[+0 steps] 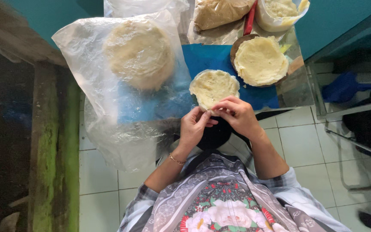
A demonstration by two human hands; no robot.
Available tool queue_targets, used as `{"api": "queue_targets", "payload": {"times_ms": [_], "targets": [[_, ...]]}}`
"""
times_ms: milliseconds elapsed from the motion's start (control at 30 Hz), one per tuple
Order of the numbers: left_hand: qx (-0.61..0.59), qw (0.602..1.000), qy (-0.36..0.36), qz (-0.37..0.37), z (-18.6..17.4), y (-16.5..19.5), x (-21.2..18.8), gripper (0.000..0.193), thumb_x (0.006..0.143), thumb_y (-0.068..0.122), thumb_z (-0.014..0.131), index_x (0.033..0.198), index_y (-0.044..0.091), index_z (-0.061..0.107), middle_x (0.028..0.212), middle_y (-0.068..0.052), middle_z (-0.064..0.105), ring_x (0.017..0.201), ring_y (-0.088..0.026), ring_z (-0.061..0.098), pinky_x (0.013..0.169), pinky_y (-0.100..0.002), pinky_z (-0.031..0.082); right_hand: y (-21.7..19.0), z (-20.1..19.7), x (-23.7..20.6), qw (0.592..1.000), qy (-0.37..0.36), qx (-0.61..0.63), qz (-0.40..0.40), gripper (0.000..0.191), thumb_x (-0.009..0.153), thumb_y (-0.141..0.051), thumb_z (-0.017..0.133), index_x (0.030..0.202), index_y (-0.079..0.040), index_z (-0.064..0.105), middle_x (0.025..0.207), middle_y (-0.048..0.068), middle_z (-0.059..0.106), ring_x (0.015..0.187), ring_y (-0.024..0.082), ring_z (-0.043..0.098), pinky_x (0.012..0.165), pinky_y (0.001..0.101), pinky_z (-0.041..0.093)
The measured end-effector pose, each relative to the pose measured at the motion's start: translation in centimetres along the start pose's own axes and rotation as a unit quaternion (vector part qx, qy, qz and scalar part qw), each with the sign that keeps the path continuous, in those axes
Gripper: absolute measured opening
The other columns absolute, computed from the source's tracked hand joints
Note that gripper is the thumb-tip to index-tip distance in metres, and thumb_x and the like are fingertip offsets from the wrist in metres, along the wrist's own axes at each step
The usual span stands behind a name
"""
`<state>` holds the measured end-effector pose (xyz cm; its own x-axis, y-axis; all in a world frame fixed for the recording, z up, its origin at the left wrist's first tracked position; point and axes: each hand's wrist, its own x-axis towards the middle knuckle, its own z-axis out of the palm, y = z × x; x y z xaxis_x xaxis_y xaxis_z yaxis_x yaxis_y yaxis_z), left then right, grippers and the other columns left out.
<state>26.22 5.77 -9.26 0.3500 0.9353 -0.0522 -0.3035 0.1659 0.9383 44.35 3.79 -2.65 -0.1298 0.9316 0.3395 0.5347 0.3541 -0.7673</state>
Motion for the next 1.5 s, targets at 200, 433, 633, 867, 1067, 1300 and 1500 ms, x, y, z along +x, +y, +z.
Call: {"api": "queue_targets", "payload": {"times_ms": [200, 433, 633, 867, 1067, 1300, 1500], "targets": [[-0.002, 1.0, -0.019, -0.005, -0.5, -0.4, 0.1, 0.021, 0.107, 0.014, 0.057, 0.115, -0.003, 0.065, 0.102, -0.008, 0.075, 0.084, -0.015, 0.076, 0.071, -0.026, 0.06, -0.3, -0.2, 0.3, 1.0, -0.008, 0.011, 0.015, 0.021, 0.087, -0.014, 0.083, 0.104, -0.007, 0.074, 0.098, 0.005, 0.069, 0.079, 0.012, 0.07, 0.064, 0.0246, 0.057], [0.007, 0.999, -0.033, -0.004, -0.4, 0.5, -0.2, 0.023, 0.105, 0.014, 0.057, 0.118, -0.002, 0.067, 0.104, -0.008, 0.075, 0.085, -0.015, 0.076, 0.073, -0.026, 0.06, -0.8, 0.0, 1.1, 1.0, 0.009, -0.017, 0.002, 0.02, 0.084, -0.017, 0.084, 0.101, -0.009, 0.076, 0.098, 0.005, 0.071, 0.075, 0.012, 0.07, 0.059, 0.026, 0.054], [-0.027, 0.999, 0.0, -0.022, -0.1, 1.2, -0.6, 0.024, 0.107, 0.019, 0.055, 0.105, -0.002, 0.067, 0.097, -0.008, 0.075, 0.076, -0.014, 0.075, 0.065, -0.025, 0.058, -0.9, 0.4, 1.0, 0.997, 0.018, -0.07, -0.028, 0.013, 0.088, -0.014, 0.08, 0.1, -0.011, 0.077, 0.095, 0.004, 0.072, 0.074, 0.015, 0.07, 0.062, 0.0277, 0.054], [0.049, 0.998, 0.044, 0.003, 0.5, 0.9, -0.5, 0.02, 0.104, 0.016, 0.061, 0.101, -0.004, 0.066, 0.087, -0.009, 0.074, 0.07, -0.015, 0.074, 0.059, -0.026, 0.059, -1.0, 0.7, 0.9, 0.998, 0.031, -0.062, -0.012, 0.011, 0.091, -0.008, 0.076, 0.102, -0.007, 0.075, 0.095, 0.006, 0.072, 0.073, 0.018, 0.069, 0.063, 0.0292, 0.054], [0.032, 0.999, 0.004, 0.015, -0.2, 0.0, -0.4, 0.019, 0.107, 0.015, 0.058, 0.107, -0.002, 0.066, 0.093, -0.007, 0.074, 0.075, -0.013, 0.075, 0.063, -0.024, 0.058, -0.9, 0.1, 1.4, 1.0, -0.005, -0.011, -0.029, 0.022, 0.083, -0.018, 0.083, 0.1, -0.007, 0.075, 0.091, 0.006, 0.07, 0.072, 0.016, 0.069, 0.062, 0.028, 0.055], [0.027, 0.999, 0.013, 0.028, 0.4, 0.5, -0.6, 0.018, 0.107, 0.013, 0.056, 0.108, -0.002, 0.065, 0.096, -0.008, 0.076, 0.075, -0.013, 0.075, 0.066, -0.024, 0.058, 0.1, 0.4, 1.4, 0.996, 0.045, 0.007, 0.077, 0.011, 0.094, -0.013, 0.075, 0.102, -0.005, 0.075, 0.094, 0.009, 0.074, 0.075, 0.016, 0.069, 0.064, 0.0285, 0.055], [0.084, 0.989, 0.095, 0.077, 1.9, 3.5, -0.9, 0.03, 0.095, 0.014, 0.065, 0.119, 0.001, 0.055, 0.097, -0.004, 0.072, 0.077, -0.009, 0.071, 0.064, -0.025, 0.058, 0.4, 0.7, 0.4, 0.996, 0.061, 0.033, -0.051, 0.011, 0.099, -0.006, 0.068, 0.108, -0.001, 0.069, 0.107, 0.01, 0.075, 0.091, 0.013, 0.071, 0.077, 0.0282, 0.057]]}}
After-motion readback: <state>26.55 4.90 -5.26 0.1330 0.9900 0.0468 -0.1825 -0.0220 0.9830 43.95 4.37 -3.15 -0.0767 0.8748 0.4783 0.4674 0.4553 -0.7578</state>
